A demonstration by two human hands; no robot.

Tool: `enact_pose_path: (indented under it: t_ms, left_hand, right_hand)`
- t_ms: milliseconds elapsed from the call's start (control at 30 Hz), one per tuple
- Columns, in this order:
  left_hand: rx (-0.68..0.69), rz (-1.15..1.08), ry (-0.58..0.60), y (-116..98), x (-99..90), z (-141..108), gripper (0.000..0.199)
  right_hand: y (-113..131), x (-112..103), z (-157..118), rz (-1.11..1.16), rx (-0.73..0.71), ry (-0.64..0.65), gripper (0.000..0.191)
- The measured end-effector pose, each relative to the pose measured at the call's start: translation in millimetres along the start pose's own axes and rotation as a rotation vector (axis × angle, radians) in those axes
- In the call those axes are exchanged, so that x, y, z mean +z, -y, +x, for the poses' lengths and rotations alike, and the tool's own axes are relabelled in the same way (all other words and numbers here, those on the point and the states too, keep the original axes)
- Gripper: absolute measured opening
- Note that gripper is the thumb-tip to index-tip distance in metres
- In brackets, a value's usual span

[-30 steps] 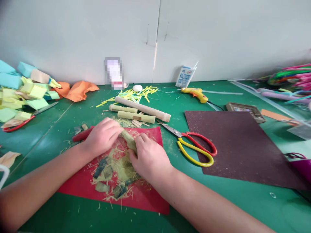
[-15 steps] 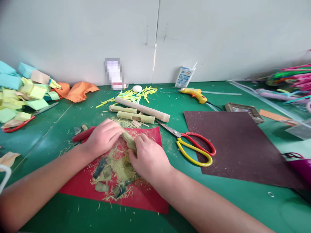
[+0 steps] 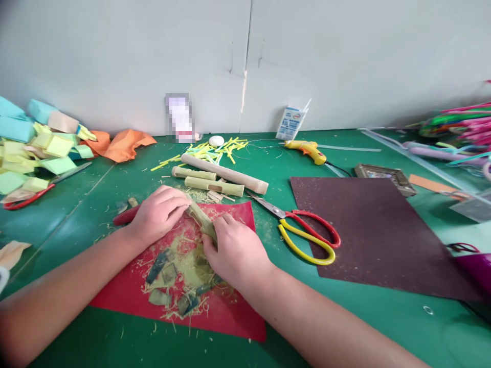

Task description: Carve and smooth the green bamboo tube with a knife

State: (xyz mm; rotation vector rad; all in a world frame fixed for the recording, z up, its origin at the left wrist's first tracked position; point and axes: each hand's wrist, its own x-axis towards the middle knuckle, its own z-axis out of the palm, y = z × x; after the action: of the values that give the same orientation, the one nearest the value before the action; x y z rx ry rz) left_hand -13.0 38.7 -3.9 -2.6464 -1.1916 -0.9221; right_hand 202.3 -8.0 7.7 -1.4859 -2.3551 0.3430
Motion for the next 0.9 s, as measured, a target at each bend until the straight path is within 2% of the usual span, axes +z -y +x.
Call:
enact_pose_path:
  t_ms: [233, 567, 733, 900]
  left_hand:
    - [-0.019, -0.066, -0.027, -1.1, 0.1, -0.5, 0.013]
    - [-0.076, 0.067, -0.039, 10.7, 0.7, -2.5, 0.017]
    - [-0.08, 0.038, -0.057, 1.5, 2.2, -1.7, 0.015]
    - [-0.008, -0.047, -0.002, -5.9, 4.1, -1.1, 0.016]
  right_hand:
    - [-0.3, 0.0, 0.4, -0.052, 0.039, -0.016, 0.02]
    - [-0.4, -1.0, -0.9, -0.016, 0.004, 0.006, 0.017]
    - [0.0, -0.4, 0.7, 0.01, -0.013, 0.033, 0.014]
    - [-0.9, 2.9, 1.5, 0.018, -0.018, 0.029, 0.011]
